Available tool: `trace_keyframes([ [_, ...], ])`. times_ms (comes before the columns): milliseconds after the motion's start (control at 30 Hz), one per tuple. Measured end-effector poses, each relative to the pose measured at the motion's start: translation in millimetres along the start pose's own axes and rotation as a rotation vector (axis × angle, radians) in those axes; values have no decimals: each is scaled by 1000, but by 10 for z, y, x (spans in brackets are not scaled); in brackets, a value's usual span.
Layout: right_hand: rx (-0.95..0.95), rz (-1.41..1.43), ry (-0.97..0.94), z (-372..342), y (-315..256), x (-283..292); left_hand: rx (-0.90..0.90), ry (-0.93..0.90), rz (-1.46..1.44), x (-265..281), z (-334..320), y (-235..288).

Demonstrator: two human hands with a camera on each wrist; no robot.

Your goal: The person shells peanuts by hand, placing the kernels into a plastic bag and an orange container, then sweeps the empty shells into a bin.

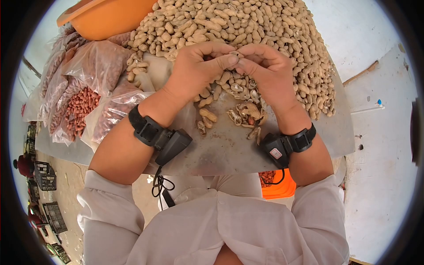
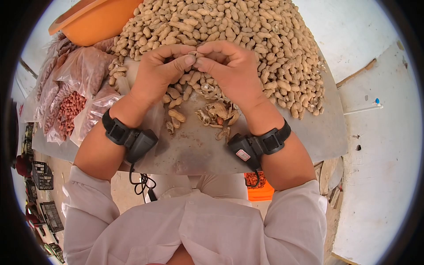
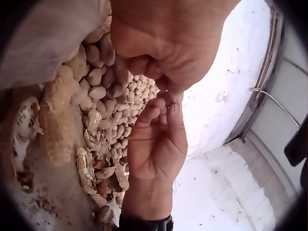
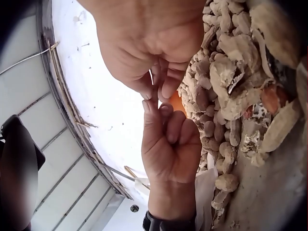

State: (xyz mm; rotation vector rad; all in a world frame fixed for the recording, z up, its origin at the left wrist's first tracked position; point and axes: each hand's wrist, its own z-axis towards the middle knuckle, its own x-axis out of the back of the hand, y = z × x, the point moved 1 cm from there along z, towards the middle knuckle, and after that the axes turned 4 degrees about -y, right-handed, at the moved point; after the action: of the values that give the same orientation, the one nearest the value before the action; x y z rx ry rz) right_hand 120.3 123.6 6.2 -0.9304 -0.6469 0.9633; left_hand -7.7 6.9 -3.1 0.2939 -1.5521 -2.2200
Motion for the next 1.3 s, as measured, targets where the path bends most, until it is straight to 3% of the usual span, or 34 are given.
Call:
trace_keyframes([
  [133, 23, -129, 25, 0, -11, -46, 68, 2, 55, -2, -1, 15],
  [233, 128, -424, 11, 15, 30, -11, -60, 13, 120, -58, -3, -41],
  [333, 71, -410, 15, 2, 16, -23, -63, -4, 175, -73, -29, -14],
  [733, -185, 480, 133, -11, 167, -50, 46, 1, -56, -112, -47, 23],
  [933, -160, 645, 156, -1, 175, -92, 144, 55, -343, -146, -29, -20],
  [1033, -88, 566, 142, 13, 187, -89, 189, 26, -536, -142, -12, -55],
  [1133, -15, 199, 178, 1, 125, -98, 258, -60, -715, -88, -11, -74],
  [1300, 199, -317, 83, -17, 45, -84, 436, -66, -822, -50, 17, -116],
])
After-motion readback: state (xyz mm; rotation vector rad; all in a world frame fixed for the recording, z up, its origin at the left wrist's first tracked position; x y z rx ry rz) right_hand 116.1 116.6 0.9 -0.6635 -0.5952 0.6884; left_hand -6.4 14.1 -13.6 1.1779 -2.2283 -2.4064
